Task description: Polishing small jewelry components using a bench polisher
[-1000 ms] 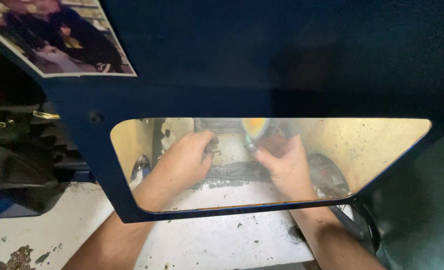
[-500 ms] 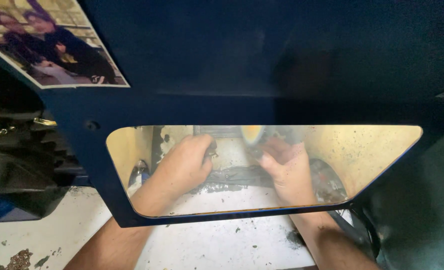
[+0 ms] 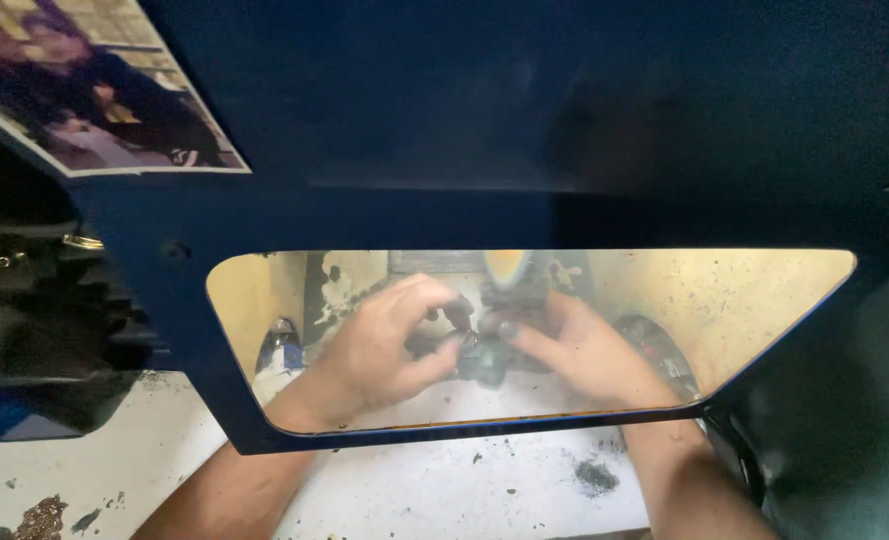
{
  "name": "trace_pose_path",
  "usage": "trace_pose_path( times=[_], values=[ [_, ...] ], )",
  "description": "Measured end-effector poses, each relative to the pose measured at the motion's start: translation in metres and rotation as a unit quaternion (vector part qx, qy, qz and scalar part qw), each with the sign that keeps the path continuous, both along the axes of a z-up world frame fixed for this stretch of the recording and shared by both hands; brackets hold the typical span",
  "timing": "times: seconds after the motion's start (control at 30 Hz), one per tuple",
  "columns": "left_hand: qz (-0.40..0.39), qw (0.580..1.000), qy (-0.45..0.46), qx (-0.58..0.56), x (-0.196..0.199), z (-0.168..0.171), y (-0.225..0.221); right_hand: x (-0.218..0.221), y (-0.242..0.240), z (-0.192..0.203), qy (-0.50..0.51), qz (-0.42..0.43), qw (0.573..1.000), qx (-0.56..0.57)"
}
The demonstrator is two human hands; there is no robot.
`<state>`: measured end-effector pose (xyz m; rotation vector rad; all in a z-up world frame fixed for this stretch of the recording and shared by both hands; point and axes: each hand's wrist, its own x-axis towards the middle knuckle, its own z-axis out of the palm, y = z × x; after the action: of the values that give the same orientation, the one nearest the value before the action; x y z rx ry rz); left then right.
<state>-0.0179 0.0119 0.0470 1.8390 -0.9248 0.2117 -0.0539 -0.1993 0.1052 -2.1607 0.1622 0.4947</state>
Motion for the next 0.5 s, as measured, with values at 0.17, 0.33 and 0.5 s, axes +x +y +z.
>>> trace_pose_path(
  times=[0.17, 0.33, 0.5],
  values=[
    [0.021, 0.997, -0.006, -0.068, -0.005, -0.004, -0.010, -0.001, -0.016, -0.036, 0.001, 0.000, 0.977, 0.214],
    [0.031, 0.995, -0.013, -0.094, 0.001, -0.015, -0.012, 0.005, -0.019, -0.041, 0.034, -0.125, 0.946, 0.297],
    [0.025, 0.993, -0.011, -0.116, 0.003, -0.018, -0.020, 0.006, -0.014, -0.050, 0.058, -0.137, 0.928, 0.343]
  ],
)
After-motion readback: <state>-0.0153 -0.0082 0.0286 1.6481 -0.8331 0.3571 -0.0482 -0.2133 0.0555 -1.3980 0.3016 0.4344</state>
